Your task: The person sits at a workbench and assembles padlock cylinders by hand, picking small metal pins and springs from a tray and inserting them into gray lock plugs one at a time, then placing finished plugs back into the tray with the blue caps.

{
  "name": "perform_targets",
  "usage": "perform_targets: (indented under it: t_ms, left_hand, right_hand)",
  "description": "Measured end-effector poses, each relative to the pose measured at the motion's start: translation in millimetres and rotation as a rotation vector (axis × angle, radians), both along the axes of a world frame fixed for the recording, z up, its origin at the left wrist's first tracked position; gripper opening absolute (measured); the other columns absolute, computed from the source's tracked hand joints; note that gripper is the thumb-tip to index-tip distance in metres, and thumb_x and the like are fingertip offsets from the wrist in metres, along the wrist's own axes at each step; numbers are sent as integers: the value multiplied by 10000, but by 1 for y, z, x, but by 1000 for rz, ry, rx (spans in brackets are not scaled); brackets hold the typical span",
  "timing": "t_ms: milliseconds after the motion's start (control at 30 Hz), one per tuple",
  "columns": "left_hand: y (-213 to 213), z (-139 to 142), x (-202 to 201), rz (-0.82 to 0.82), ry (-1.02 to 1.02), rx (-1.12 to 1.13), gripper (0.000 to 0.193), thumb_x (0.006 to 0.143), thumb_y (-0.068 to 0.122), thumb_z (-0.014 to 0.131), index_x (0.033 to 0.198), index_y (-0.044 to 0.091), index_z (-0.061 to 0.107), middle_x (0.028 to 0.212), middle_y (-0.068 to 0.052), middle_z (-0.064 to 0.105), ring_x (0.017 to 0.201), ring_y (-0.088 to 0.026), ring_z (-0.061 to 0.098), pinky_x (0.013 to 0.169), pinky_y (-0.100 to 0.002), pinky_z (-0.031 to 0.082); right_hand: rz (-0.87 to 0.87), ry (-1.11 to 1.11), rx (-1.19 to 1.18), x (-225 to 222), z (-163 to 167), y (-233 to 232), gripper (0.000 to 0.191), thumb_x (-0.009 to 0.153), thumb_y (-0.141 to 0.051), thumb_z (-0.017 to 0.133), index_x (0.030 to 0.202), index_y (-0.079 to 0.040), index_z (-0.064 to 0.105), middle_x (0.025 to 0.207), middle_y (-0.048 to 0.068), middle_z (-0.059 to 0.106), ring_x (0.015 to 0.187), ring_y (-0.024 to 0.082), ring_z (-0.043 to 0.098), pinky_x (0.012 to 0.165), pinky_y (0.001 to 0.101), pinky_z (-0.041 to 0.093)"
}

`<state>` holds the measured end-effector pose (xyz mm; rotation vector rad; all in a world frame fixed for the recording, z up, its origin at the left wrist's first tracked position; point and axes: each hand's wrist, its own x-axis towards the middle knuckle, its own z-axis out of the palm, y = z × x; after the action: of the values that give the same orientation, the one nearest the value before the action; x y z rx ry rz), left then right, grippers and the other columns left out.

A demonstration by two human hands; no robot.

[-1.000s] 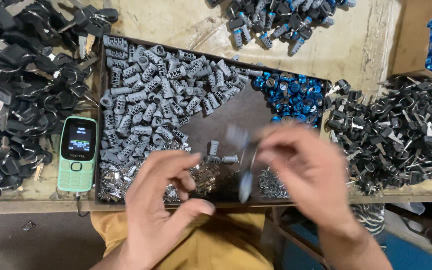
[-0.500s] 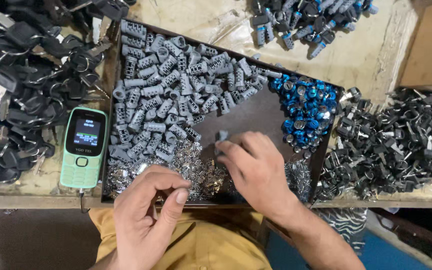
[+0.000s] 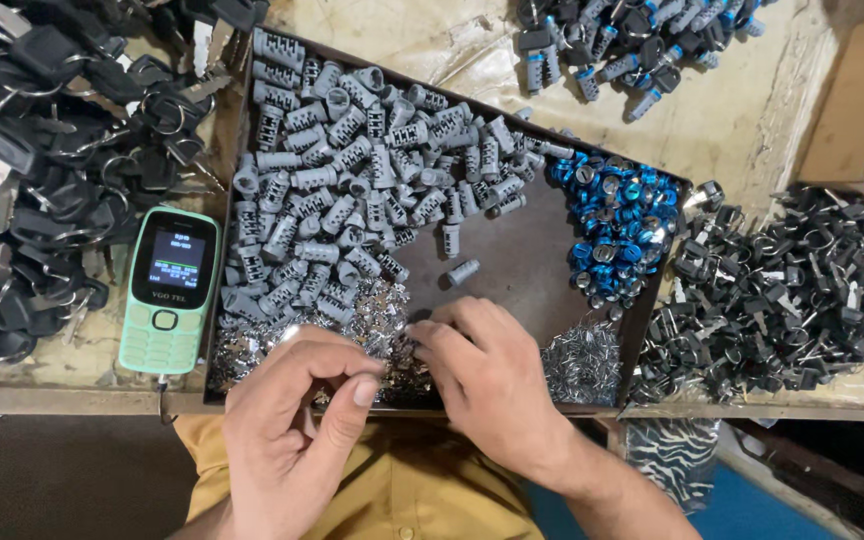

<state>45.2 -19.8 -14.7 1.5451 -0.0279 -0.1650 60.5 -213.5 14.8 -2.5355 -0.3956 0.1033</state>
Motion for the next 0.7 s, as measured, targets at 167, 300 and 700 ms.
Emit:
perform_targets:
  t_ms: [167,300,700]
  left_hand:
    - [4,6,-4,-7,2,56,66,910,34,715,972,11,714,899,-51,703,714,-88,583,613,-206,443]
    - [1,6,-8,-24,-29,10,56,927,40,704,978,16,699,902,-36,686,735,-73,585,631,-196,457]
    - [-5,8,-22,-43,-41,66,76,918,44,701,990,30,683,896,-32,667,718,-87,592,649,-218,480]
  right_hand:
    - [-81,35,195,-7,4,-7,169,823,23,744,962,-44,676,944,90,662,859,275,686,736,347,552]
    - [-102,78,215,-11,8,-16,213,813,40,741,996,-67,724,926,80,685,807,246,700,684,323,551]
    - [-89,159,378,-17,4,-19,315,825,113,662,1068,-60,762,947,93,765,781,178,769,686,260,605]
